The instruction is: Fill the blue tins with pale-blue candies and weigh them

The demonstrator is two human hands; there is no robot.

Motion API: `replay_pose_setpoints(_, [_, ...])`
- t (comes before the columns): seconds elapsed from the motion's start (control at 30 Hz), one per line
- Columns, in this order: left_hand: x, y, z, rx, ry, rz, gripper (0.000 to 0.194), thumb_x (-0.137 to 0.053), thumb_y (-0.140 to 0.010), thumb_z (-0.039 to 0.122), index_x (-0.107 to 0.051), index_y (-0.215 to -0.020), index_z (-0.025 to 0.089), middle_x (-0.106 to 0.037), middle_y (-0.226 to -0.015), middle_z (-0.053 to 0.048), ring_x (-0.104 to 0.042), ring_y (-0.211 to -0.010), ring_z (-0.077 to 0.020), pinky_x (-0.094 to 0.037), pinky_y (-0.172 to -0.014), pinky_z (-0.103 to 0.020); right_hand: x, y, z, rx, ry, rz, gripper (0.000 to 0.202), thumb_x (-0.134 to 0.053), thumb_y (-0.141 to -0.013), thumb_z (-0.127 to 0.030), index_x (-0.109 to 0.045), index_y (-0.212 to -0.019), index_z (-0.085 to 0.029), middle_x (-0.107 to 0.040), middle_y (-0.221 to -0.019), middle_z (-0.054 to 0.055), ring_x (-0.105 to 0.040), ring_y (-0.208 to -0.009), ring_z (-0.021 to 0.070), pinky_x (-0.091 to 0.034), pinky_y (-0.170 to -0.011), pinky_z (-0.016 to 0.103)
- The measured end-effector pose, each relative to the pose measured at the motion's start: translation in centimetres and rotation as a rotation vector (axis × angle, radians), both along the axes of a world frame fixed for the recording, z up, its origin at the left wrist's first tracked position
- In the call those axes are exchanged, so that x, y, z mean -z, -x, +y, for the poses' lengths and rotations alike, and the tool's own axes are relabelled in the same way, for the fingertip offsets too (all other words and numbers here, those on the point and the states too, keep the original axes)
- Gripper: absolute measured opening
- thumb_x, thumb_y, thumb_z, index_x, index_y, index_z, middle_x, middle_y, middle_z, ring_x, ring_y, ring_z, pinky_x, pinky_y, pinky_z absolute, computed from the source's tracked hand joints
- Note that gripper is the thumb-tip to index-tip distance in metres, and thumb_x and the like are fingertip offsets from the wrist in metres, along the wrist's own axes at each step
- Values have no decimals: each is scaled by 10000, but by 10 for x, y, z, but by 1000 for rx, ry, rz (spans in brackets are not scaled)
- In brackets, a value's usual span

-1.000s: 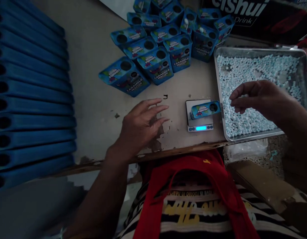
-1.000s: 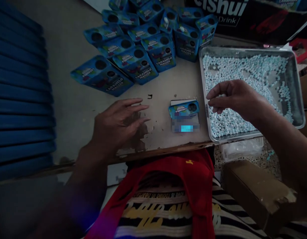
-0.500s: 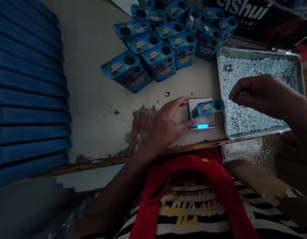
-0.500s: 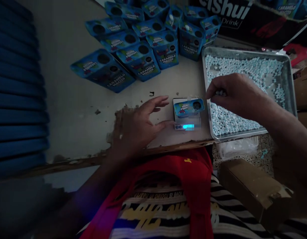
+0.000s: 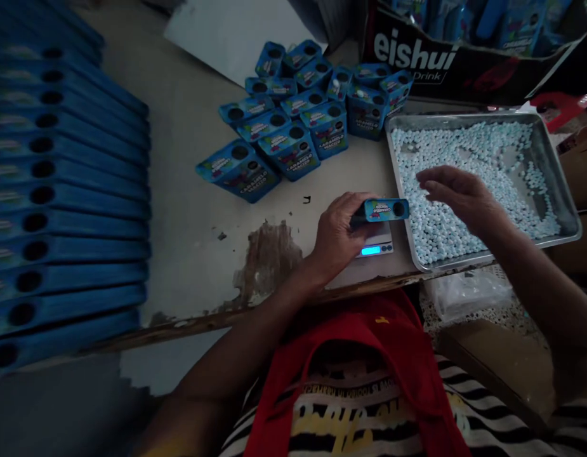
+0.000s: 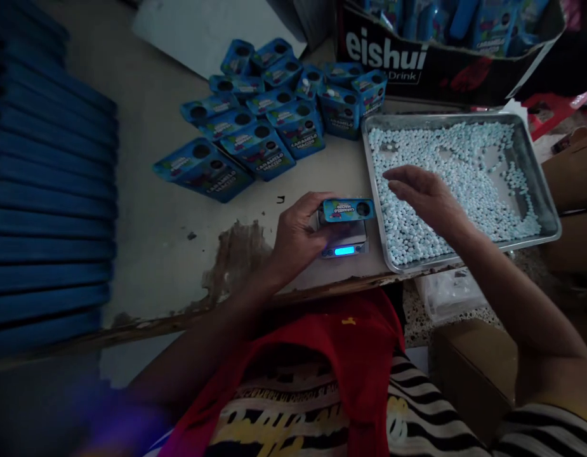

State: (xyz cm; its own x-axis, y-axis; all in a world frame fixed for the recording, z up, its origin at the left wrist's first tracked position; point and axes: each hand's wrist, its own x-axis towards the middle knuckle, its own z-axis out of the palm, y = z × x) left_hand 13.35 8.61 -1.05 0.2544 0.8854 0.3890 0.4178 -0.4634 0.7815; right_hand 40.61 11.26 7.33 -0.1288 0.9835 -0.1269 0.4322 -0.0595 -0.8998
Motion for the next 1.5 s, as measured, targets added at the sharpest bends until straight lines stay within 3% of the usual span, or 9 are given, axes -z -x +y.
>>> replay_pose_setpoints(0.1, [-22,-11,13,43,-311,176,332,-677,-1070,171,-825,-1329,317,-811,-1275,-67,-747,-1223,-289,-543,-1252,-531,30,11,-9,184,251,441,456,-819,-988,-687,-792,-1083,-241,-851,-1091,86,-813,-1075,252,-677,-1006,433])
replay_pose_setpoints(0.2, [-35,-27,25,74,-432,234,336,-662,-1099,188,-854,-1295,383,-797,-1305,-50,-707,-1351,-312,-363,-1400,-650,50,18,-16,262,444,782,493,-700,-1065,-731,-737,-1012,-242,-828,-983,77,-812,-971,243,-703,-965,425])
replay_pose_setpoints(0.47, [-17,-46,44,-27,-304,253,316,-643,-1078,228,-871,-1270,334,-814,-1283,-76,-701,-1271,-314,-428,-1341,-580,61,14,-19,481,629,1143,421,-476,-1206,-491,-725,-1035,-197,-814,-966,133,-813,-954,249,-727,-954,391])
replay_pose_setpoints(0.6, [-14,-37,38,-65,-90,2,253,-800,-1015,355,-850,-1252,284,-824,-1225,-74,-752,-1175,-291,-600,-1136,-454,58,10,-17,455,650,1141,385,-481,-1204,-370,-753,-1040,-153,-839,-1030,184,-838,-1028,243,-728,-957,335])
replay_pose_setpoints(0.77, [-1,-9,12,-197,328,-374,528,-1001,-790,428,-792,-1237,236,-833,-1165,-44,-803,-1077,-260,-684,-1000,-389,54,4,-20,402,580,1040,165,-657,-1014,-41,-797,-1067,-109,-851,-1042,146,-850,-1029,186,-702,-1008,255])
replay_pose_setpoints(0.9, [12,3,-14,-216,493,-428,564,-1035,-726,439,-798,-1191,226,-848,-1117,-44,-820,-1051,-265,-705,-995,-398,43,5,-23,256,524,875,145,-795,-937,-51,-841,-1055,-121,-860,-977,101,-807,-827,127,-687,-794,189])
replay_pose_setpoints(1.07, [20,4,-22,-151,492,-505,724,-1060,-678,489,-793,-1302,237,-822,-1359,-90,-794,-1279,-298,-654,-1156,-427,7,25,-17,-28,218,530,235,-924,-903,-294,-882,-1099,-171,-857,-935,60,-622,-610,87,-506,-550,217])
replay_pose_setpoints(1.27, [10,46,-24,-128,448,-379,709,-984,-817,471,-726,-1446,271,-798,-1400,-102,-754,-1384,-305,-600,-1249,-513,-29,48,-13,-242,-115,-31,222,-767,-978,-259,-904,-1123,-162,-746,-716,10,-646,-655,152,-533,-704,317])
replay_pose_setpoints(1.5, [9,87,-29,-302,417,-332,523,-928,-831,369,-772,-1318,265,-835,-1247,-91,-798,-1253,-285,-642,-1179,-510,-37,57,-22,-229,-187,-268,240,-722,-988,-238,-917,-1127,-229,-812,-830,40,-766,-817,234,-607,-889,397])
